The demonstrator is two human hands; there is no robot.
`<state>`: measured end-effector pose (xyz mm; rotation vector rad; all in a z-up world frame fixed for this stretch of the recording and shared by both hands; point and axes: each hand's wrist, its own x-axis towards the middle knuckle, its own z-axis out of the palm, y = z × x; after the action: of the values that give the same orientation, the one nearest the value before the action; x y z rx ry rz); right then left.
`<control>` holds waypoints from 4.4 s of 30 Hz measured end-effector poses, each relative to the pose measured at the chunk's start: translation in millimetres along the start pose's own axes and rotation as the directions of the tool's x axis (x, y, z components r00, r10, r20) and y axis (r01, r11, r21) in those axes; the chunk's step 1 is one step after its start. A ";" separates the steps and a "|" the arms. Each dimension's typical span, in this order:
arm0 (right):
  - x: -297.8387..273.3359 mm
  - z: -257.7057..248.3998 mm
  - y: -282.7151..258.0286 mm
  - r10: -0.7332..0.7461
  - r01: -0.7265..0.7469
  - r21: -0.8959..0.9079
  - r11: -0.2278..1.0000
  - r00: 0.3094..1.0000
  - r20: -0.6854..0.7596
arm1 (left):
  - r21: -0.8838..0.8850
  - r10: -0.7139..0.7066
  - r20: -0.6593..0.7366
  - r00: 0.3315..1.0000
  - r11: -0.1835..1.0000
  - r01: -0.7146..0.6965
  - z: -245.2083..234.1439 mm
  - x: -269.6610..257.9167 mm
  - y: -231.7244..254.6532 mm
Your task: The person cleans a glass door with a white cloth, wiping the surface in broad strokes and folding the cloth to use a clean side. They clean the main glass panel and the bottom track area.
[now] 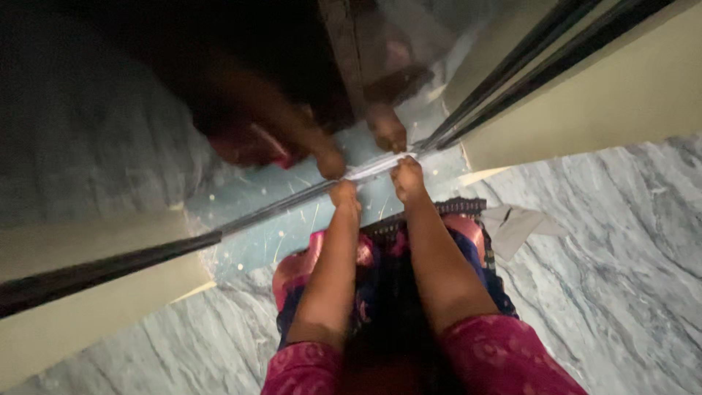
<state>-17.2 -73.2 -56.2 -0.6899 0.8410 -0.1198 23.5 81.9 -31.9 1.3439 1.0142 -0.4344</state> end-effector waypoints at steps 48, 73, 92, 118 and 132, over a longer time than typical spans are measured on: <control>-61.4 62.6 -71.8 -0.060 0.054 -0.155 0.986 0.998 -0.030 | -0.435 0.151 -0.404 0.902 0.836 -0.335 10.5 -65.1 39.6; -184.1 143.6 -104.6 0.042 0.008 -0.119 0.993 0.909 0.414 | -0.744 0.072 0.006 0.997 0.667 -0.043 -119.4 -104.4 139.8; -51.1 89.5 16.5 0.266 -0.217 -0.280 0.935 0.952 0.152 | -0.845 -0.313 -0.197 0.929 0.534 0.001 -105.6 7.2 95.5; -209.7 194.7 -54.1 0.119 -0.105 -0.059 0.993 0.789 0.603 | -0.748 0.374 -0.392 0.841 0.403 -0.528 -205.5 -104.4 168.5; -165.3 201.6 46.9 0.196 -0.043 -0.278 0.960 0.811 0.551 | -0.861 0.026 -0.233 0.972 0.459 -0.219 -267.1 -43.3 181.2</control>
<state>8.9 126.5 115.9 -0.8515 0.3079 0.3119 47.1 360.3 135.2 0.4652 1.0515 0.3600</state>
